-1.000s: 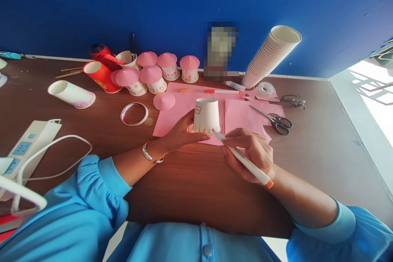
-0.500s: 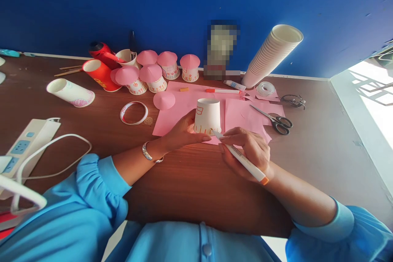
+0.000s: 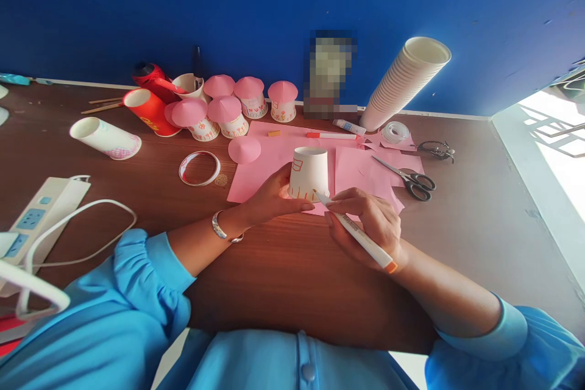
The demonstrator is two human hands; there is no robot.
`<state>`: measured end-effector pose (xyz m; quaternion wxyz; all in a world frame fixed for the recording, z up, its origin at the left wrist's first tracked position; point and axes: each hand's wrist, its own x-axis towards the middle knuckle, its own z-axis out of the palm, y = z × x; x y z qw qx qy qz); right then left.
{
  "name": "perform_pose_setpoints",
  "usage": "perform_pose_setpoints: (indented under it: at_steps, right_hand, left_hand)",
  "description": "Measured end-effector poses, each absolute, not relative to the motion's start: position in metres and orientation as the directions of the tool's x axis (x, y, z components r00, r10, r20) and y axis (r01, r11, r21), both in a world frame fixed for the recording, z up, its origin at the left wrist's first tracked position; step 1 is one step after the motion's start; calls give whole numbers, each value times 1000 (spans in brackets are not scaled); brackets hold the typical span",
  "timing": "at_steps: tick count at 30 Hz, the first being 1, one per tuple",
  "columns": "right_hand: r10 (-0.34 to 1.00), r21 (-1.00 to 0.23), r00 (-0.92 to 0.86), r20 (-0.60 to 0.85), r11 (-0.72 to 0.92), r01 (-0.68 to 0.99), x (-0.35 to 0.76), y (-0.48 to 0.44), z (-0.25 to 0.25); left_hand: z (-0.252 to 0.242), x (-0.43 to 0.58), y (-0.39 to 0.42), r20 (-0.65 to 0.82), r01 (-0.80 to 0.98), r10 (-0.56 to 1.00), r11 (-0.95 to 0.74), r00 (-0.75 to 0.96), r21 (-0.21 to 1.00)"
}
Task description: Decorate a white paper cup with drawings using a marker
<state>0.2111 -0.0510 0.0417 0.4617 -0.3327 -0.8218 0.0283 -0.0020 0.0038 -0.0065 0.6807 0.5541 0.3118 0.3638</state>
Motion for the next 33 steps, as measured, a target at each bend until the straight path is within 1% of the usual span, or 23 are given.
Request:
perform_pose_setpoints:
  at_steps: [21,25,27,30,33]
  right_hand:
    - [585,-376,-383,715,784,494,210,-53,46]
    - [599,-445,-357,717,787,426,213,-57,45]
    - [603,-485,-286,745,783,389,216,-58,43]
    - [615,-518,-204,762,767,380,220,-53,38]
    - [638,-514,-249,728,750,417,222,-41,30]
  left_hand:
    - [-5,-3,4,-39,-115,845,118,533,986]
    - [-6,-4,4,-45,-125,846,130,531,984]
    - [-8,-4,4,-21,-154,853,118,522,981]
    - [-12,-6,5,6,-181,867,97,499,979]
    - [-14,-8,5,-6,-219,862,135,507,966]
